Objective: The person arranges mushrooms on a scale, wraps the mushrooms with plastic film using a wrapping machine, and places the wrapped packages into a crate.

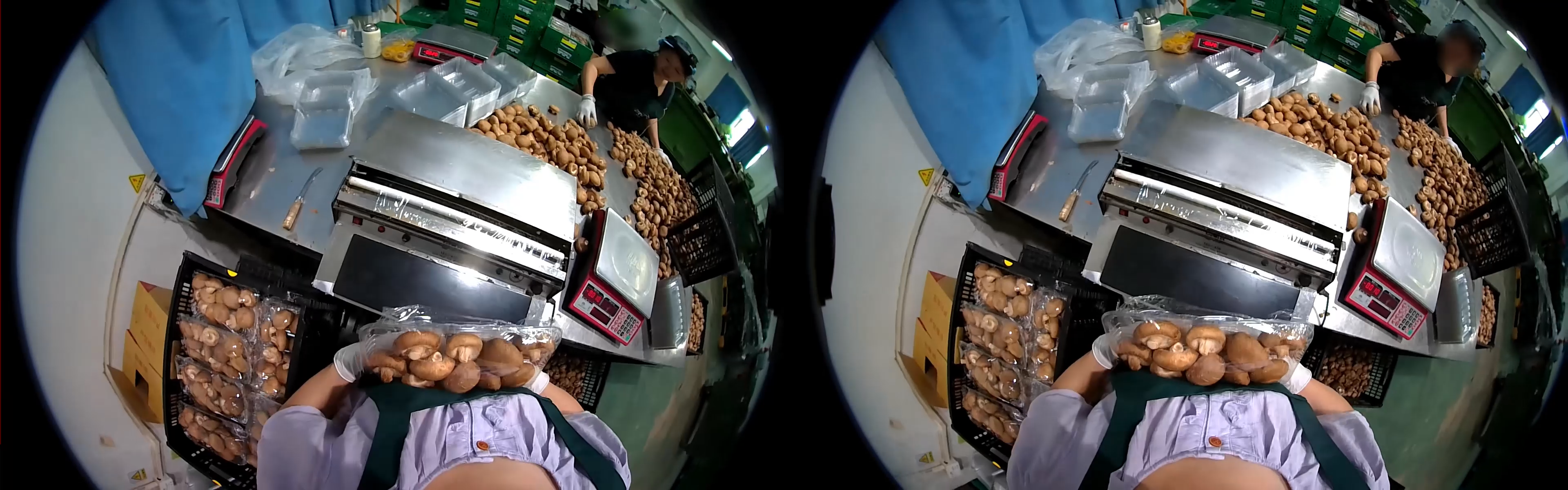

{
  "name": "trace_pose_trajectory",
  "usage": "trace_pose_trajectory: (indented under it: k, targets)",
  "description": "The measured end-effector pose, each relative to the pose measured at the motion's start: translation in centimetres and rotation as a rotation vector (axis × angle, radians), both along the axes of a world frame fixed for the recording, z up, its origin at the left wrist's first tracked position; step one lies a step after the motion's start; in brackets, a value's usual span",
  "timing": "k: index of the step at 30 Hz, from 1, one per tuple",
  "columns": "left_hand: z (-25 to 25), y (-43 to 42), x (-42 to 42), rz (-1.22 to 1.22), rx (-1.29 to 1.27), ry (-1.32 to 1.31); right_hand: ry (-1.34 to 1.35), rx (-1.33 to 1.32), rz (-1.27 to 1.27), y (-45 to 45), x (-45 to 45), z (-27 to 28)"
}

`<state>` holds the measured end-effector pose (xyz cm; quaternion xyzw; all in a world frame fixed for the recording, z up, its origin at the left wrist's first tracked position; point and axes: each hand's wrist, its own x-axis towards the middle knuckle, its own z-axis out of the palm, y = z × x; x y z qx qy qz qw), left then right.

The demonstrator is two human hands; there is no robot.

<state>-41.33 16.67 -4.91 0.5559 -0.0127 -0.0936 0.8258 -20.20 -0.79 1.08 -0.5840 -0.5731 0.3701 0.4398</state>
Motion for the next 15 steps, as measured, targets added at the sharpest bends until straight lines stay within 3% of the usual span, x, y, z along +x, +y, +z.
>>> trace_pose_trajectory:
  k: [2, 3, 6, 8, 9, 10, 12, 13, 14, 15]
  targets:
    - [0.0, -0.6, 0.3, -0.026, -0.009, -0.032, -0.053, 0.077, -0.019, 1.0, 0.1, 1.5]
    - [0.0, -1.1, 0.7, -0.031, -0.015, -0.050, 0.051, 0.084, -0.108, 1.3, 0.7, 1.8]
    - [-0.1, -2.8, 2.1, -0.013, -0.039, -0.128, 1.033, 0.178, -0.579, 1.5, 2.4, 4.4]
    - [-0.5, -4.1, 3.0, 0.030, -0.038, -0.178, 1.443, 0.422, 0.133, 1.2, 4.7, 2.7]
    - [-0.6, -4.4, 3.3, 0.060, -0.031, -0.201, 1.261, 0.531, 0.536, 3.1, 4.4, 2.6]
    - [-1.0, -4.8, 3.4, 0.087, -0.028, -0.222, 1.001, 0.497, 0.498, 3.0, 3.4, 2.8]
    - [-1.2, -5.0, 3.0, 0.147, -0.059, -0.248, 0.583, 0.160, 0.135, 1.2, 1.7, 2.1]
    - [2.0, -5.2, 2.7, 0.172, -0.254, -0.215, 0.460, 0.014, 0.020, 0.9, 1.2, 1.3]
    - [2.3, -4.4, 2.7, 0.201, -0.239, -0.222, 0.392, -0.070, -0.051, 0.6, 1.3, 0.5]
    - [2.5, -3.8, 2.9, 0.246, -0.336, -0.026, 0.352, -0.121, -0.097, 0.4, 1.5, -0.3]
